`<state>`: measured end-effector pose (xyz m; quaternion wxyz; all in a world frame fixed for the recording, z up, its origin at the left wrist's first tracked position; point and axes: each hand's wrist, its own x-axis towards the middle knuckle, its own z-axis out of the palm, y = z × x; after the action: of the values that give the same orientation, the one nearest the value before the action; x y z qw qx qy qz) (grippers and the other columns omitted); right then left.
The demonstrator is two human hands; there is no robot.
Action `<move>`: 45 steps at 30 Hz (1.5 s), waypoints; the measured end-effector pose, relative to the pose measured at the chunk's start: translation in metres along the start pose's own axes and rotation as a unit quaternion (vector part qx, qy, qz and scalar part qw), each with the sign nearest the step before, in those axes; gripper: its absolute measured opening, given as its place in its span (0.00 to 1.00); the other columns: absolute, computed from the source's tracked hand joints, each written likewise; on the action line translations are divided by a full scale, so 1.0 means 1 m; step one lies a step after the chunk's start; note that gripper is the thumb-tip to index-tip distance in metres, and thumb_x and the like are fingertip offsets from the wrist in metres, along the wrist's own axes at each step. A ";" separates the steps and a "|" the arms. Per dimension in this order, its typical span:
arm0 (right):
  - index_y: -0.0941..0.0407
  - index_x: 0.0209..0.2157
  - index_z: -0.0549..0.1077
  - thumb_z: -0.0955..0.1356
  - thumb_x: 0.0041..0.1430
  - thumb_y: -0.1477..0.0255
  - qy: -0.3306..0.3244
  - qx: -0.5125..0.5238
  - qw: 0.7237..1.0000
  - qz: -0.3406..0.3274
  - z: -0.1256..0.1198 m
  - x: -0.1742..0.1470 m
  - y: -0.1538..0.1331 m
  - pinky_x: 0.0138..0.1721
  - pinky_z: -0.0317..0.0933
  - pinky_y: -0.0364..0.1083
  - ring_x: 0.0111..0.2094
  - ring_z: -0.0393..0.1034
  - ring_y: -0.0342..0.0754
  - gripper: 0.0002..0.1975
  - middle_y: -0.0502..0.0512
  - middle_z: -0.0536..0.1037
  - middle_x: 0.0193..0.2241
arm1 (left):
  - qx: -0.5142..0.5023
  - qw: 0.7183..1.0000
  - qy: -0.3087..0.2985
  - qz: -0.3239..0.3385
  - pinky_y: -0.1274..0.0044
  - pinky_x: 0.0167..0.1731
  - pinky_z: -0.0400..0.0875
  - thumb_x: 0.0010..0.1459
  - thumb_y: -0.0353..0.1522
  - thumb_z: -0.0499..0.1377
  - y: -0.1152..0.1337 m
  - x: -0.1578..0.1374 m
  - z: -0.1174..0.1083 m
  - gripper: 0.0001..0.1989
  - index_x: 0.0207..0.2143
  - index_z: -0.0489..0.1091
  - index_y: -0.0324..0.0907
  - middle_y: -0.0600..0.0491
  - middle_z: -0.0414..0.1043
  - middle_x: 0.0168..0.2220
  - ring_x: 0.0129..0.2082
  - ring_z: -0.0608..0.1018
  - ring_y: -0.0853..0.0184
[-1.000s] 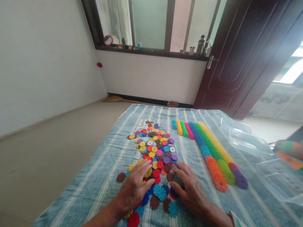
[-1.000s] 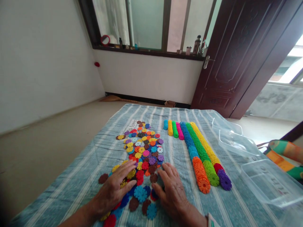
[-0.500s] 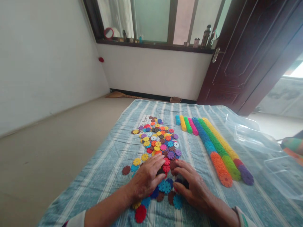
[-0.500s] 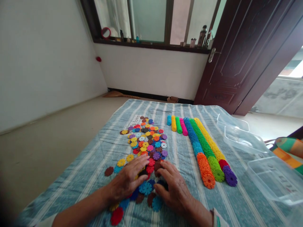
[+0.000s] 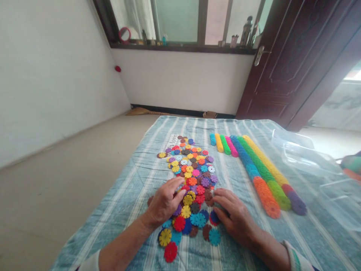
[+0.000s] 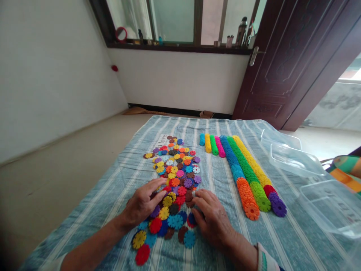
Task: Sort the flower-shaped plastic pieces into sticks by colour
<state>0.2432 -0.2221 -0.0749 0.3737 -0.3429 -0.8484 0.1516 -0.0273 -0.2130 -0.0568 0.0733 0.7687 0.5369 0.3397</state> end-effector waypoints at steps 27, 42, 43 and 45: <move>0.56 0.41 0.75 0.61 0.69 0.76 -0.032 -0.044 0.997 -0.061 -0.008 0.007 0.002 0.47 0.70 0.53 0.45 0.72 0.53 0.11 0.60 0.78 0.41 | 0.020 0.991 -0.009 0.131 0.66 0.57 0.73 0.64 0.33 0.56 0.011 -0.002 -0.002 0.17 0.53 0.72 0.39 0.44 0.76 0.53 0.56 0.76 0.59; 0.57 0.36 0.72 0.61 0.69 0.78 -0.043 -0.043 0.997 -0.047 -0.004 0.012 0.000 0.43 0.66 0.51 0.41 0.68 0.52 0.10 0.57 0.75 0.35 | 0.134 0.965 -0.095 0.203 0.59 0.57 0.72 0.59 0.34 0.63 0.008 -0.002 0.002 0.23 0.57 0.69 0.42 0.43 0.71 0.59 0.59 0.73 0.55; 0.57 0.36 0.72 0.60 0.69 0.78 -0.042 -0.044 0.997 -0.049 -0.004 0.012 0.000 0.43 0.65 0.52 0.41 0.68 0.52 0.10 0.57 0.75 0.35 | 0.133 0.965 -0.089 0.208 0.59 0.56 0.72 0.59 0.34 0.62 0.008 -0.002 0.002 0.22 0.56 0.69 0.42 0.44 0.72 0.59 0.58 0.74 0.55; 0.57 0.36 0.72 0.61 0.69 0.78 -0.042 -0.045 0.997 -0.052 -0.003 0.012 0.000 0.44 0.65 0.51 0.41 0.68 0.52 0.10 0.57 0.75 0.35 | 0.128 0.965 -0.076 0.218 0.60 0.55 0.74 0.59 0.33 0.62 0.008 -0.003 0.002 0.19 0.54 0.70 0.42 0.44 0.73 0.57 0.57 0.75 0.55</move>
<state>0.2399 -0.2135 -0.0661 0.3295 -0.3081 -0.8859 0.1078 -0.0201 -0.2179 -0.0559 -0.0610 0.8934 0.3887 0.2168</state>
